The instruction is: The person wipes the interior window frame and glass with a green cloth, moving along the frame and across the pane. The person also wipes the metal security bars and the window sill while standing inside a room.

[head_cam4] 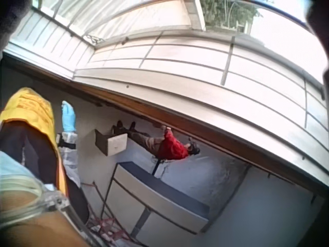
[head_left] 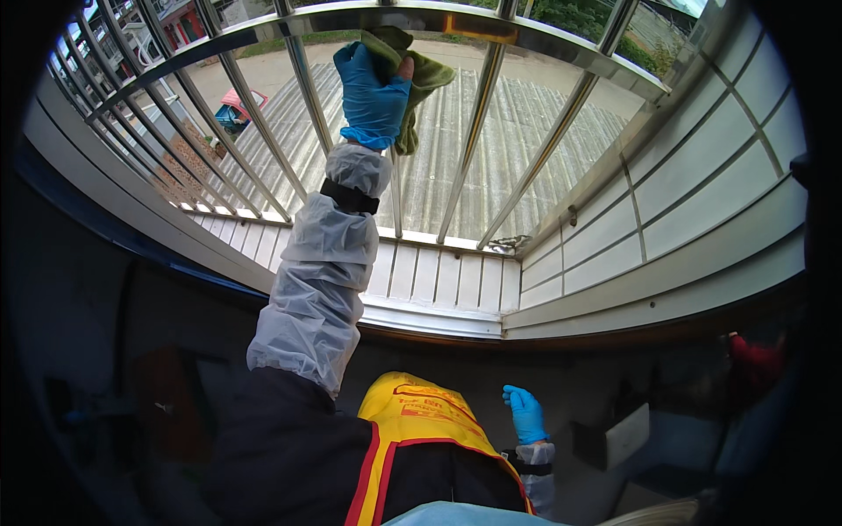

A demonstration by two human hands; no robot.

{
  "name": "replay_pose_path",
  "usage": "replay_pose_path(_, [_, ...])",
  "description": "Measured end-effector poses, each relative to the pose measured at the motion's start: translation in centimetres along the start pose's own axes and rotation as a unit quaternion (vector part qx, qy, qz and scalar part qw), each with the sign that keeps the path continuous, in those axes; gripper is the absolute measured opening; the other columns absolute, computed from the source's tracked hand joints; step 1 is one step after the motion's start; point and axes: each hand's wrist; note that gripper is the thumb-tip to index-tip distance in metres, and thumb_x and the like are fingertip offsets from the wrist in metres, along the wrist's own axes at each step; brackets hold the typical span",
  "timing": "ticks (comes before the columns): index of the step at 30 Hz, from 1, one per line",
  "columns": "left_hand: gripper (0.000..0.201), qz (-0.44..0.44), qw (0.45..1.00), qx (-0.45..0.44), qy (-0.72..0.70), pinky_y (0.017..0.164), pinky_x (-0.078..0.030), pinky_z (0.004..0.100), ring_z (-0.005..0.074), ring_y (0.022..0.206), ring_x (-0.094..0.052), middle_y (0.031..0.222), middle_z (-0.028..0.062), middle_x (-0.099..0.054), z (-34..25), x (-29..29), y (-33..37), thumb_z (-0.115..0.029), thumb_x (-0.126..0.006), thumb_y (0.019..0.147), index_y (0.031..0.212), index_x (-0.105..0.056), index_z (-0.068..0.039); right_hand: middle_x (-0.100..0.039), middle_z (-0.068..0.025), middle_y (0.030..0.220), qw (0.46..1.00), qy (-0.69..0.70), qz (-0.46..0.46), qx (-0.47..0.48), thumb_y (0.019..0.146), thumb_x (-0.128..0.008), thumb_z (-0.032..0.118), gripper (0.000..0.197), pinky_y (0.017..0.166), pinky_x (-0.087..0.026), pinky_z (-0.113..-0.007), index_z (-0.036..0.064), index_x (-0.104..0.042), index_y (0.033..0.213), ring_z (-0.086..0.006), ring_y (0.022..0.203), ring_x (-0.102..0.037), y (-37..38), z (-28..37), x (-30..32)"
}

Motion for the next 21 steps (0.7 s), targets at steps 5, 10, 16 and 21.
replay_pose_path(5, [0.050, 0.033, 0.994, 0.050, 0.095, 0.070, -0.053, 0.0475, 0.0418, 0.097, -0.055, 0.120, 0.0213, -0.041, 4.9, -2.1, -14.6, -0.012, -0.074, 0.064, 0.108, -0.052, -0.012, -0.066, -0.0057, 0.098, 0.999, -0.016, -0.011, 0.033, 0.094, -0.053, 0.015, 0.024, 0.079, -0.049, -0.026, 0.0039, -0.063, 0.113, -0.0128, 0.086, -0.061, 2.1, 1.4, -1.6])
replay_pose_path(10, [0.037, 0.223, 0.840, 0.435, -0.236, 0.080, -0.050, 0.0345, 0.0271, 0.093, -0.060, 0.107, 0.0130, -0.056, 8.2, 2.7, -28.4, -0.004, -0.065, 0.078, 0.111, -0.050, -0.012, -0.067, -0.0065, 0.096, 1.000, -0.007, -0.022, 0.017, 0.094, -0.053, 0.015, 0.025, 0.078, -0.050, -0.027, 0.0036, -0.064, 0.112, -0.0133, 0.085, -0.061, 1.8, 1.3, -2.0])
replay_pose_path(16, [0.027, -0.050, 0.974, 0.203, -0.082, 0.090, -0.043, 0.0341, 0.0205, 0.101, -0.053, 0.109, 0.0104, -0.052, 9.8, 10.9, -13.7, -0.015, -0.061, 0.091, 0.112, -0.047, -0.006, -0.067, -0.0068, 0.097, 1.000, -0.014, 0.017, 0.013, 0.094, -0.053, 0.017, 0.025, 0.077, -0.050, -0.027, 0.0040, -0.064, 0.112, -0.0135, 0.085, -0.062, 2.1, 0.8, -2.7])
replay_pose_path(21, [0.036, -0.282, 0.940, 0.145, -0.128, 0.073, -0.057, 0.0313, 0.0230, 0.091, -0.062, 0.108, 0.0111, -0.057, 11.6, 14.0, 7.4, -0.028, -0.055, 0.093, 0.117, -0.045, -0.003, -0.068, -0.0082, 0.097, 0.999, -0.017, 0.016, 0.039, 0.094, -0.053, 0.019, 0.025, 0.078, -0.051, -0.028, 0.0049, -0.064, 0.112, -0.0147, 0.086, -0.063, 3.2, 1.3, -3.2])
Point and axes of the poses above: each hand's wrist, its own y-axis towards the middle knuckle, its own x-axis out of the back of the hand, z = x × y
